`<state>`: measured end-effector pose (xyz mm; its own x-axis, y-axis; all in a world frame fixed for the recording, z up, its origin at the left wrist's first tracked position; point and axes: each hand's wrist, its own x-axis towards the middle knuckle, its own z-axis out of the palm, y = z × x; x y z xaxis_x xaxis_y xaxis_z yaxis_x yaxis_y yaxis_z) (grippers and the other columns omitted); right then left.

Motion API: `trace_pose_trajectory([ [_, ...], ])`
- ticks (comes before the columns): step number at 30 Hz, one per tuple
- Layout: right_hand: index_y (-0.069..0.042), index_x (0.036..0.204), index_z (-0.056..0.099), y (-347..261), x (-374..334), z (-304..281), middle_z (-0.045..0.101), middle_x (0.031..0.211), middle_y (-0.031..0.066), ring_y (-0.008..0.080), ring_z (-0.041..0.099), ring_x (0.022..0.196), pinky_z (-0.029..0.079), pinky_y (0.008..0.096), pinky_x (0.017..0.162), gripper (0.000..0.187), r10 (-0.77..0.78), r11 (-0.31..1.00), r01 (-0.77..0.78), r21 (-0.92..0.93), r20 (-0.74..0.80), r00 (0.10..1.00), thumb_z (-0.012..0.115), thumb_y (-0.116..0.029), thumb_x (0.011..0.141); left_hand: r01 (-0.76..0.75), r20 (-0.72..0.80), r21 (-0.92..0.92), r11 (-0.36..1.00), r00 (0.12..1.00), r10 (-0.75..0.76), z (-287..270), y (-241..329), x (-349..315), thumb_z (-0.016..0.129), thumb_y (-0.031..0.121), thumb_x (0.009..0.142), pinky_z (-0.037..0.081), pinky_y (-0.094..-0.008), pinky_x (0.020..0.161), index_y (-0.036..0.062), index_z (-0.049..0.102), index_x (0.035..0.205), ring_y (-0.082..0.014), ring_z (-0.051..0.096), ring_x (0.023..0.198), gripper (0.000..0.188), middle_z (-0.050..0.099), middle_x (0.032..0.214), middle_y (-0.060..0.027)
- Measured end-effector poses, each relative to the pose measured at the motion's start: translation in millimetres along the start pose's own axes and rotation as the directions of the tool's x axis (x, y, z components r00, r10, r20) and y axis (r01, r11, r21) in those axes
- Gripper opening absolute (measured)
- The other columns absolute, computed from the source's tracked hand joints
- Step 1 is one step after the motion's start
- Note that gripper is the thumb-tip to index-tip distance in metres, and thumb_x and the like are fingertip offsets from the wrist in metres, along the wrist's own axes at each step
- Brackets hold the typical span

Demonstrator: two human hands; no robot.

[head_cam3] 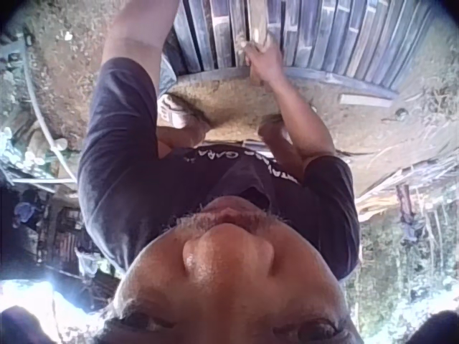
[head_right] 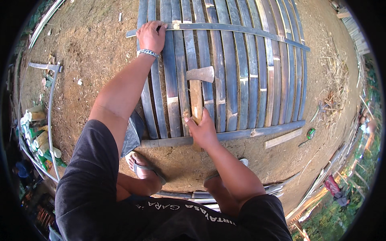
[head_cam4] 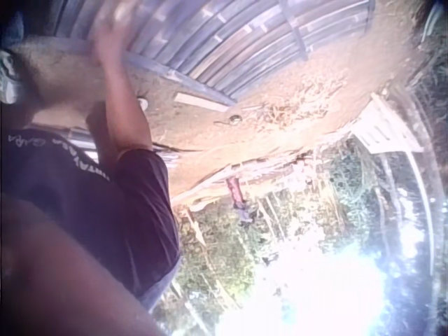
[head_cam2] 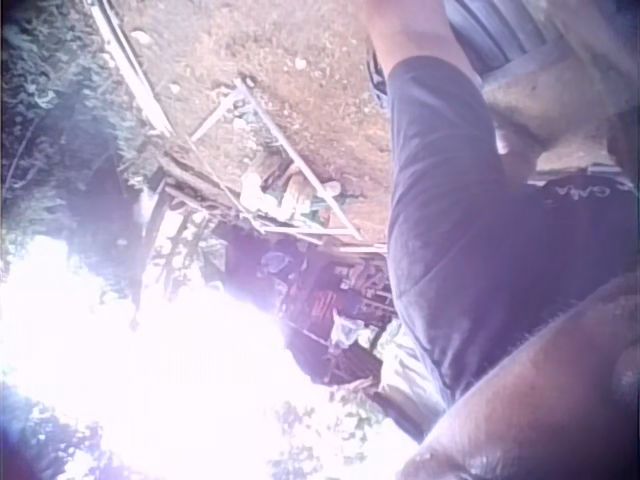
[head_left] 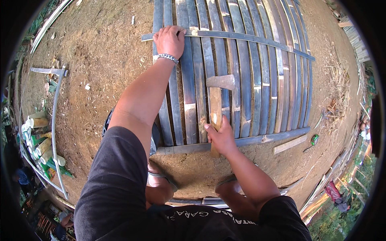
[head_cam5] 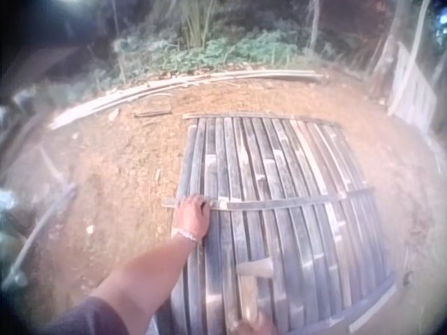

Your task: The person constructs a bamboo structure by placing nails from a black bag onto a metal strip and hammering them into bamboo slats.

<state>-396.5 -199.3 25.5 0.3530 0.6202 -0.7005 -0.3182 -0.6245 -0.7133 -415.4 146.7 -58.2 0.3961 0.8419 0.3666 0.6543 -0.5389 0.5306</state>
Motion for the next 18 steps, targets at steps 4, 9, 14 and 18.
trace_pose_trajectory([
  [4, 0.008, 0.13, 0.045, 6, 13, 0, 0.067, 0.084, 0.0123, 0.0232, 0.063, 0.063, 0.052, 0.0411, 0.06, 0.053, -0.142, 0.965, 0.12, -0.233, -0.078, 0.987, 0.068, -0.026, 0.097, -0.025, -0.015, 0.03, 0.999, 1.0, 0.026, 0, 0, 0, 0.069, 0.029, 0.091, 0.035, -0.0444, 0.104, 0.0182, 0.077, 0.093, -0.0233, 0.063, 0.107, 0.013, 0.074, 0.103, -0.0024],
  [9, 0.009, 0.124, 0.047, -45, 44, 5, 0.068, 0.087, 0.0267, 0.0443, 0.067, 0.076, 0.051, 0.0513, 0.07, 0.047, -0.244, 0.873, 0.184, -0.452, -0.077, 0.967, 0.062, -0.028, 0.098, -0.025, -0.012, 0.056, 0.998, 1.0, 0.026, -3, 1, 0, 0.072, 0.029, 0.09, 0.037, -0.0421, 0.101, 0.0192, 0.078, 0.092, -0.021, 0.064, 0.106, 0.012, 0.074, 0.103, 0.0013],
  [14, 0.008, 0.127, 0.046, -85, 73, 13, 0.067, 0.091, 0.0317, 0.0507, 0.066, 0.085, 0.052, 0.0534, 0.073, 0.047, -0.328, 0.818, 0.254, -0.516, -0.056, 0.943, 0.061, -0.026, 0.098, 0.004, -0.003, 0.041, 0.999, 1.0, -0.004, -4, 6, 0, 0.073, 0.029, 0.089, 0.037, -0.0404, 0.1, 0.0191, 0.079, 0.09, -0.0197, 0.064, 0.105, 0.012, 0.075, 0.102, 0.0032],
  [18, 0.004, 0.133, 0.043, -101, 96, 20, 0.066, 0.097, 0.0348, 0.0539, 0.064, 0.088, 0.051, 0.0575, 0.075, 0.047, -0.49, 0.671, 0.319, -0.67, -0.077, 0.868, 0.058, -0.024, 0.099, -0.01, -0.042, -0.003, 1.0, 0.999, 0.01, -1, 0, 1, 0.073, 0.03, 0.087, 0.037, -0.0423, 0.099, 0.02, 0.079, 0.088, -0.0196, 0.064, 0.106, 0.011, 0.074, 0.1, 0.0042],
])
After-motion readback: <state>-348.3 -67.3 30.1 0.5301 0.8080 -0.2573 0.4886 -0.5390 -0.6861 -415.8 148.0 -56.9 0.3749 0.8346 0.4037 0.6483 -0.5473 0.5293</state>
